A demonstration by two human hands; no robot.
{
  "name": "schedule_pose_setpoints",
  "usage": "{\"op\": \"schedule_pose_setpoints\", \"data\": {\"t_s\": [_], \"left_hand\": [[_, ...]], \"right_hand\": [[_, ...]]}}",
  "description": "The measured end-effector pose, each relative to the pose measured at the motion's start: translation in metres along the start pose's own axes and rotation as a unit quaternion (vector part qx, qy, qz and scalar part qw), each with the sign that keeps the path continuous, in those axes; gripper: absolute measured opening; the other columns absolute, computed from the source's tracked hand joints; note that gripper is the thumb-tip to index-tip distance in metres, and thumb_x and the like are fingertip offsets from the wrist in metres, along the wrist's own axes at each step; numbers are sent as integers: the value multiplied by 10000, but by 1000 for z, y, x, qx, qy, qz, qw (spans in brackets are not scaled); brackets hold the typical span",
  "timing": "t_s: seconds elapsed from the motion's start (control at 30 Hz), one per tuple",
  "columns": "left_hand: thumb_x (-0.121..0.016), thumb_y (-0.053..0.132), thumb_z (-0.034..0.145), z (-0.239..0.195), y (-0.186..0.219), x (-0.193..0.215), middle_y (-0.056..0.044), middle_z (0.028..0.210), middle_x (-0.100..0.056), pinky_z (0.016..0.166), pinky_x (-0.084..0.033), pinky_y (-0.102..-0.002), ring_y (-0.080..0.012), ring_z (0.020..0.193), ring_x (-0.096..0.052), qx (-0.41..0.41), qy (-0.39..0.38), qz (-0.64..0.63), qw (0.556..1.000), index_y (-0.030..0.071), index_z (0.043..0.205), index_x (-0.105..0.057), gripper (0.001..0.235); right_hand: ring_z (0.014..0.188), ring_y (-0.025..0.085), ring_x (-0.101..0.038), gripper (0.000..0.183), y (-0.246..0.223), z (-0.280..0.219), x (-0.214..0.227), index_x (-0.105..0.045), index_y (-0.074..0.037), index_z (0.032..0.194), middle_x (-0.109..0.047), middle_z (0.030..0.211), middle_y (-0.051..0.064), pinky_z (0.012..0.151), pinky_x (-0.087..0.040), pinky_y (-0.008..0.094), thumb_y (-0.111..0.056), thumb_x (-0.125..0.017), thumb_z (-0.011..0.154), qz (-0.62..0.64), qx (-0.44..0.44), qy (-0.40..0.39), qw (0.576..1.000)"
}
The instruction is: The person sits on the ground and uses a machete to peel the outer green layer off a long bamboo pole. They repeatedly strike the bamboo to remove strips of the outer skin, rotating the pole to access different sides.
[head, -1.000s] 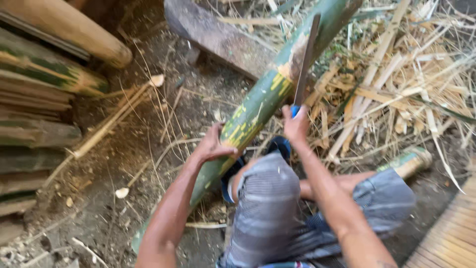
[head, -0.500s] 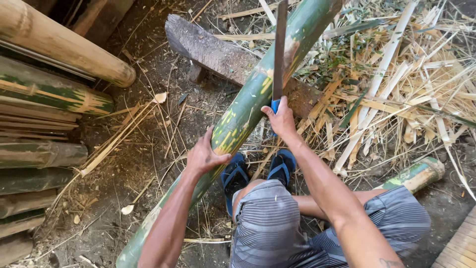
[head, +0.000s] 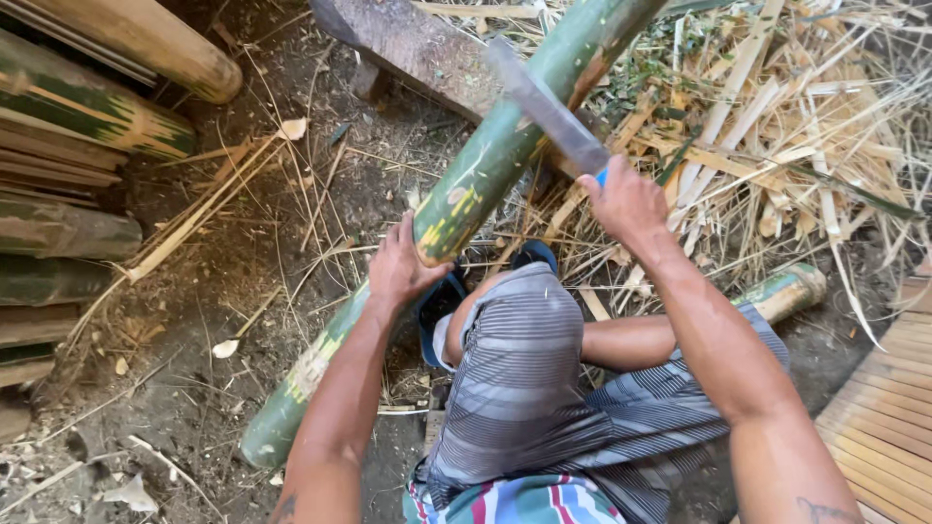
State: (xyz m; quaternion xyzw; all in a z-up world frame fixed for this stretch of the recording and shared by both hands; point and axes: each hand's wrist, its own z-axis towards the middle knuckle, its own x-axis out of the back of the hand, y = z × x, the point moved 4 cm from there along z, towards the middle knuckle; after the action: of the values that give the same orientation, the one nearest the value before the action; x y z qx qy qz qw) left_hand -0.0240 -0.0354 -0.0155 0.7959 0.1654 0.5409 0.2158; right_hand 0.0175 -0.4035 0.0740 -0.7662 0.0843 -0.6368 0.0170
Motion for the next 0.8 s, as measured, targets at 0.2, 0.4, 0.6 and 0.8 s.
{"op": "schedule_pose_setpoints", "data": {"t_s": [0.2, 0.4, 0.6, 0.8], "left_hand": [[-869, 669, 641, 4, -3, 1, -266, 1469, -451, 1004, -502, -517, -426, 1278, -538, 3, -14, 20, 1000, 57, 1518, -270, 1226], [-846, 663, 647, 6, -9, -2, -247, 1439, -498, 993, -522, -514, -412, 1269, -569, -18, 9, 6, 1000, 87, 1556, -273, 1219], [-832, 672, 647, 6, -6, -3, -216, 1405, -511, 982, -534, -504, -399, 1217, -592, 8, -26, 34, 999, 116, 1574, -242, 1231], [-841, 679, 640, 7, -6, -2, -232, 1416, -491, 956, -547, -503, -400, 1193, -601, 11, -28, 31, 999, 111, 1570, -230, 1250]], "right_hand": [[734, 380, -727, 650, -50, -46, -26, -510, -14, 1030, -701, 832, 207, 618, -596, 533, -660, -438, 995, -104, 153, -193, 964], [759, 396, -738, 598, 1, -10, 3, -543, -22, 1087, -724, 828, 241, 665, -584, 546, -597, -377, 1075, -29, -17, -85, 996], [740, 318, -725, 594, -10, -17, -16, -561, -61, 996, -674, 858, 179, 553, -627, 504, -628, -386, 964, -119, 80, -217, 966], [730, 382, -711, 605, 26, 20, 30, -557, -4, 1102, -689, 828, 205, 619, -572, 531, -588, -403, 1091, 20, -123, -28, 992]]}}
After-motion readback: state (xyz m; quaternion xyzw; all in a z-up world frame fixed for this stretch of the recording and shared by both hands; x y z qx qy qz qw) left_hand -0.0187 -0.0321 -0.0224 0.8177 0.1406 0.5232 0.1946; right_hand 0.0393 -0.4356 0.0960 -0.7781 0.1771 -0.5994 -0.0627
